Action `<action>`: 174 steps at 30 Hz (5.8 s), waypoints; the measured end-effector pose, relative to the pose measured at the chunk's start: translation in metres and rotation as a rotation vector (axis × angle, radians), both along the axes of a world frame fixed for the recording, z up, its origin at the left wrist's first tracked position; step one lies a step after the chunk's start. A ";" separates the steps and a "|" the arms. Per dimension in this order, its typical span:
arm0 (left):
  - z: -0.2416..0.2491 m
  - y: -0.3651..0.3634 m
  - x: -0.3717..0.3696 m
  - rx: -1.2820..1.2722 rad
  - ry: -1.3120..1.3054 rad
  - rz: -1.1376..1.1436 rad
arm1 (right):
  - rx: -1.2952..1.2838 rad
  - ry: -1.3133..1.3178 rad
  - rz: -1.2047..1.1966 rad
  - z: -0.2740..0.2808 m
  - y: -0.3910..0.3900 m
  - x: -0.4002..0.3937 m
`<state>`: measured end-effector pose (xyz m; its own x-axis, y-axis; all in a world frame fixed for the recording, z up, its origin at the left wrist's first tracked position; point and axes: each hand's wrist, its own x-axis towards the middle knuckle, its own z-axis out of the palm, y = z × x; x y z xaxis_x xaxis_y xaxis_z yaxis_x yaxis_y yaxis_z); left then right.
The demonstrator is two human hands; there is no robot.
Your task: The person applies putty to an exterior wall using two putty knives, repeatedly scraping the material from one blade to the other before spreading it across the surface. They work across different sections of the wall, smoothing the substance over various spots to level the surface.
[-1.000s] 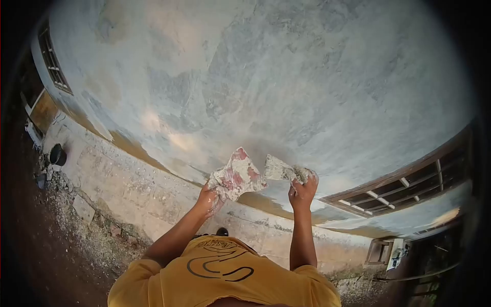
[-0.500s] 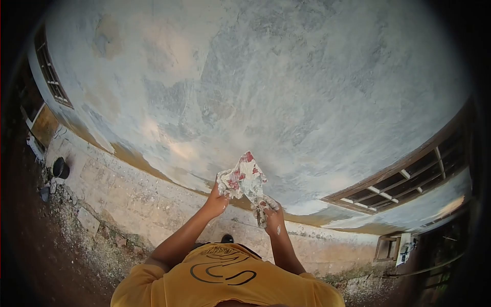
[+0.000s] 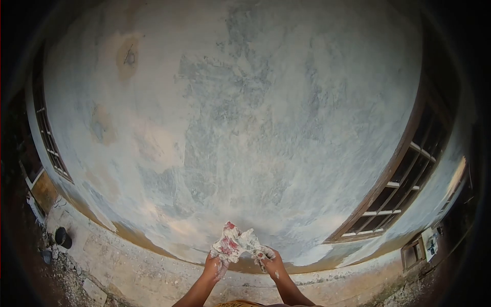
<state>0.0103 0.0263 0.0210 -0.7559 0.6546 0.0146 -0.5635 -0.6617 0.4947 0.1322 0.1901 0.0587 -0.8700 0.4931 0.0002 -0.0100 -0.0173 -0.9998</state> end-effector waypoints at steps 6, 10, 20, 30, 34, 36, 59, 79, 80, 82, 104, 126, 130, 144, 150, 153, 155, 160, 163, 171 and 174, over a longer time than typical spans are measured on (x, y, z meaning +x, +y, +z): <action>-0.012 0.006 -0.001 -0.075 0.042 0.023 | -0.175 -0.080 -0.003 -0.004 0.000 0.007; -0.044 0.009 -0.023 -0.320 0.190 0.050 | -0.216 -0.097 -0.020 -0.011 0.006 0.003; -0.052 0.012 -0.016 -0.328 0.232 0.161 | -0.095 -0.241 0.171 -0.015 0.009 -0.004; -0.020 -0.024 -0.010 -0.161 -0.003 0.257 | -0.147 -0.096 0.195 0.006 -0.019 -0.054; -0.017 -0.052 -0.023 -0.090 -0.133 0.289 | 0.638 0.237 0.109 0.010 -0.032 -0.076; -0.020 -0.063 -0.025 -0.061 -0.135 0.297 | 0.988 0.285 0.092 0.009 -0.037 -0.082; -0.043 -0.123 0.019 -0.146 -0.211 0.734 | -0.185 -0.182 0.548 -0.042 -0.068 -0.065; -0.064 -0.184 0.062 -0.532 -0.058 0.727 | 0.101 -0.131 0.758 -0.028 -0.158 -0.118; -0.062 -0.189 0.062 -0.431 -0.138 0.760 | 0.230 0.005 0.745 -0.021 -0.161 -0.120; -0.051 -0.197 0.062 -0.326 -0.215 0.803 | 0.446 0.261 0.695 -0.021 -0.169 -0.130; -0.046 -0.267 0.044 -0.105 -0.238 1.117 | -0.074 -0.088 0.843 -0.010 -0.216 -0.140; -0.033 -0.262 0.027 -0.205 -0.223 0.861 | 1.008 0.576 0.764 0.007 -0.237 -0.171; -0.044 -0.267 0.022 -0.096 -0.257 0.812 | 1.428 0.669 0.897 0.011 -0.220 -0.190; -0.043 -0.292 0.007 -0.100 -0.227 0.973 | 0.403 0.202 0.705 -0.017 -0.228 -0.195; -0.054 -0.331 -0.016 -0.129 -0.184 1.011 | -0.300 -0.246 0.986 -0.037 -0.277 -0.177; -0.063 -0.347 -0.024 -0.255 -0.080 0.970 | -0.359 -0.317 0.888 -0.049 -0.309 -0.178; -0.062 -0.353 -0.027 -0.425 -0.079 0.898 | -0.383 -0.337 0.917 -0.052 -0.324 -0.191; -0.054 -0.375 -0.043 -0.641 0.068 0.827 | -0.328 -0.313 0.827 -0.039 -0.359 -0.230; -0.061 -0.387 -0.066 -0.648 0.084 0.794 | -0.169 -0.228 0.831 -0.037 -0.365 -0.264; -0.075 -0.426 -0.178 -0.255 -0.239 0.713 | 1.250 0.555 0.596 -0.038 -0.388 -0.367; -0.062 -0.454 -0.234 -0.286 -0.230 0.614 | 1.418 0.590 0.593 -0.034 -0.395 -0.412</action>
<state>-0.2234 -0.4277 -0.0407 -0.9524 0.0642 -0.2980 -0.2417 -0.7548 0.6098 -0.2795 -0.2050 0.0244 -0.6418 -0.5705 0.5125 -0.6975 0.7120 -0.0811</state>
